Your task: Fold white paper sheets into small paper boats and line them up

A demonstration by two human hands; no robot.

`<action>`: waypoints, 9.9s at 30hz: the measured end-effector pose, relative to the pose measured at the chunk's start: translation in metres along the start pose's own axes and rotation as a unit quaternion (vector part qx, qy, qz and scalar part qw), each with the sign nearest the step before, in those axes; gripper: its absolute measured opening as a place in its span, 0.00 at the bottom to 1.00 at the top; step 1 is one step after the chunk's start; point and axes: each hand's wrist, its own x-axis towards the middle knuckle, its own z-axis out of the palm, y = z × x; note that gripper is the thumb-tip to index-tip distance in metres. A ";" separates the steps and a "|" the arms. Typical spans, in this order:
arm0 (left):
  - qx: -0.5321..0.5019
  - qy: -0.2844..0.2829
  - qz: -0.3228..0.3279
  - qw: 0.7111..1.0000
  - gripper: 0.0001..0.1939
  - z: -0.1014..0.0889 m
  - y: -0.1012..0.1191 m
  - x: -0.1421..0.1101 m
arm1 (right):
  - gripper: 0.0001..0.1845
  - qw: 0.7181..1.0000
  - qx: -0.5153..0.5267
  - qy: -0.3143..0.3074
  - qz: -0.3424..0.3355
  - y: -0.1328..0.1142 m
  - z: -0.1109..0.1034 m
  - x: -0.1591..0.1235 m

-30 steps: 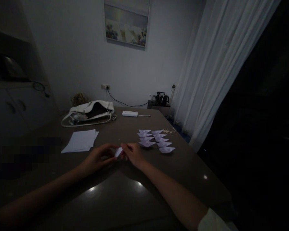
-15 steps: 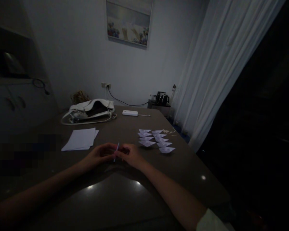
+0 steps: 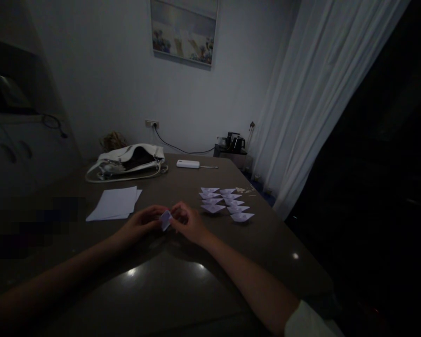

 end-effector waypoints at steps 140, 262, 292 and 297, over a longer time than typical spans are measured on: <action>0.296 0.054 0.125 0.945 0.10 -0.008 0.013 -0.003 | 0.08 0.995 -0.084 0.060 -0.011 -0.005 -0.004 0.002; 0.557 -0.077 0.120 0.818 0.11 -0.016 0.010 -0.006 | 0.08 0.918 -0.386 -0.064 -0.073 -0.006 -0.002 -0.005; 0.440 -0.107 0.101 0.886 0.13 -0.031 0.010 -0.008 | 0.09 0.950 -0.302 -0.054 -0.061 -0.008 -0.012 0.002; 0.367 -0.083 0.040 0.926 0.19 -0.031 0.007 -0.007 | 0.07 0.963 -0.264 -0.029 -0.055 -0.012 -0.013 0.006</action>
